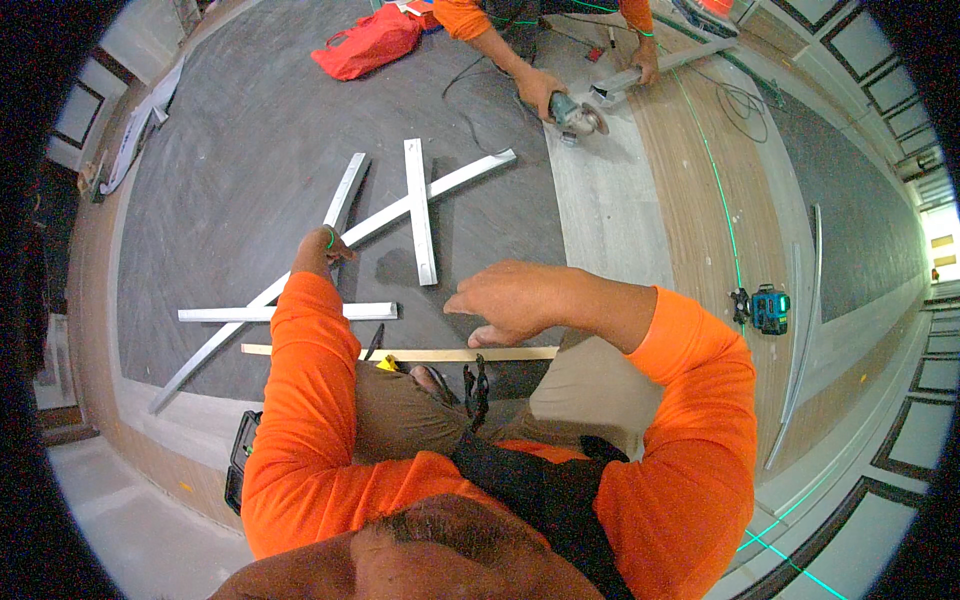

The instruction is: The person measures and cuts white metal strips using a tape measure and an angle grinder. They mark the metal, position it on the floor, and cut it into smaller pieces, creating sparks during the process.

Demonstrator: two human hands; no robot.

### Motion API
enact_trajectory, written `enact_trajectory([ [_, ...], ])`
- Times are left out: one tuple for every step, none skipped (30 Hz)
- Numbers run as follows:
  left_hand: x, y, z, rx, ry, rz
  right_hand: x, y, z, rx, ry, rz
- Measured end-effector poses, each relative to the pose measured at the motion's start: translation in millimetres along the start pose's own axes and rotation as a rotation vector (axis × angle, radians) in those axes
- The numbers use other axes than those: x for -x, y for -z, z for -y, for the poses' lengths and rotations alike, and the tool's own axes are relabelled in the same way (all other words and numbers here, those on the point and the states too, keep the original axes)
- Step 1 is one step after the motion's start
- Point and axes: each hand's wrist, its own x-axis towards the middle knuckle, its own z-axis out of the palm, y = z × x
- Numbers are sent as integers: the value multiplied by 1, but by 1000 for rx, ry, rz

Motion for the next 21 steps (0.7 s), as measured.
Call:
enact_trajectory([
  [4,1,-4,-6,9,-2,1,0,0,-14,-4,-5],
  [8,2,-9,-14,17,-3,2,0,0,-28,-9,-10],
  [6,2,-6,-13,22,-3,2,-1,0,-31,10,-27],
  [4,2,-5,-14,26,-3,2,-3,0,-35,27,-45],
  [2,2,-5,-16,29,-2,3,-5,0,-40,43,-64],
  [-4,1,-2,-4,31,7,3,-4,1,-22,44,-41],
  [-12,-1,3,8,35,17,2,-1,3,-6,48,-19],
  [-20,-4,8,21,40,26,1,1,5,11,52,4],
  [-22,-4,6,30,39,4,2,2,5,9,39,15],
  [-24,-6,5,41,39,-18,3,3,5,8,28,26],
  [-26,-6,5,54,40,-40,3,4,5,7,19,39],
  [-23,-5,-1,42,38,-32,4,4,5,4,12,41],
  [-19,-2,-6,32,38,-24,5,4,3,1,7,44],
  [-16,0,-10,24,39,-16,5,4,2,-1,5,49],
  [-15,-2,-5,43,13,-27,5,3,3,-10,20,31],
  [-15,-3,1,65,-11,-37,4,3,2,-18,37,16],
  [-15,-5,6,89,-33,-47,4,3,1,-27,56,3],
  [-9,-6,7,105,-90,-113,6,2,0,-25,41,6],
  [3,-5,2,119,-141,-172,8,1,-1,-29,31,12],
  [17,-1,-6,136,-195,-236,11,2,-1,-28,19,17],
  [33,5,-13,108,-153,-189,11,2,0,-31,26,7],
])
